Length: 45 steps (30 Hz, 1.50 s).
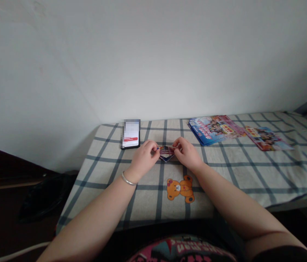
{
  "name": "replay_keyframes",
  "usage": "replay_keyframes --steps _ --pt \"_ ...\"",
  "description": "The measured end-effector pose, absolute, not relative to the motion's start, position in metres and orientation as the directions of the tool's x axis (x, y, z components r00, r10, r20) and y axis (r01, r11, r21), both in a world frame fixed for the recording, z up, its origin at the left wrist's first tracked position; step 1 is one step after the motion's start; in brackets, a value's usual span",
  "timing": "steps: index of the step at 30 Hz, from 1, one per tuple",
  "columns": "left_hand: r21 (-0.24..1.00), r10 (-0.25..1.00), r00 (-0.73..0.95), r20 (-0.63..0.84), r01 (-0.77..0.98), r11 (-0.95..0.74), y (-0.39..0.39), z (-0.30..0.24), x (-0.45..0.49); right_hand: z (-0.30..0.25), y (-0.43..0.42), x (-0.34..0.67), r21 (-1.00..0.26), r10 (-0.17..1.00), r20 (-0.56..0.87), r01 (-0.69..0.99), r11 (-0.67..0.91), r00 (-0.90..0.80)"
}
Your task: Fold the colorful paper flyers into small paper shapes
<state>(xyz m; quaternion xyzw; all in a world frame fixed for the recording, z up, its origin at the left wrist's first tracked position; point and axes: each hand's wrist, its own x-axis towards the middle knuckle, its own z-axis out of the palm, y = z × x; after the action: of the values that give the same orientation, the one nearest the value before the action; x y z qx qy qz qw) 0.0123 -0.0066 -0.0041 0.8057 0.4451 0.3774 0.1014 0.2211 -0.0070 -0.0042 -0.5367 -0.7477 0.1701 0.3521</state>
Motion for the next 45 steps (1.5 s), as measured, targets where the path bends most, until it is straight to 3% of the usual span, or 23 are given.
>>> replay_keyframes --steps 7,14,23,34,45 --pt "0.573 0.839 0.289 0.461 0.626 -0.530 -0.004 -0.007 0.010 -0.005 -0.002 0.225 -0.659 0.914 0.353 0.641 0.395 -0.200" --pt "0.560 0.827 0.351 0.439 0.613 -0.557 -0.001 -0.008 0.007 -0.005 0.000 0.227 -0.674 0.874 0.383 0.556 0.486 -0.299" --pt "0.507 0.745 0.488 0.455 0.546 -0.668 -0.004 -0.001 0.008 -0.003 -0.002 0.227 -0.666 0.879 0.366 0.573 0.477 -0.305" --pt "0.498 0.687 0.526 0.502 0.473 -0.727 -0.007 -0.001 0.010 0.009 -0.013 0.224 -0.464 0.835 0.322 0.695 0.549 -0.445" --pt "0.516 0.695 0.527 0.490 0.467 -0.718 -0.006 -0.002 0.011 0.005 -0.013 0.221 -0.453 0.843 0.360 0.715 0.532 -0.400"
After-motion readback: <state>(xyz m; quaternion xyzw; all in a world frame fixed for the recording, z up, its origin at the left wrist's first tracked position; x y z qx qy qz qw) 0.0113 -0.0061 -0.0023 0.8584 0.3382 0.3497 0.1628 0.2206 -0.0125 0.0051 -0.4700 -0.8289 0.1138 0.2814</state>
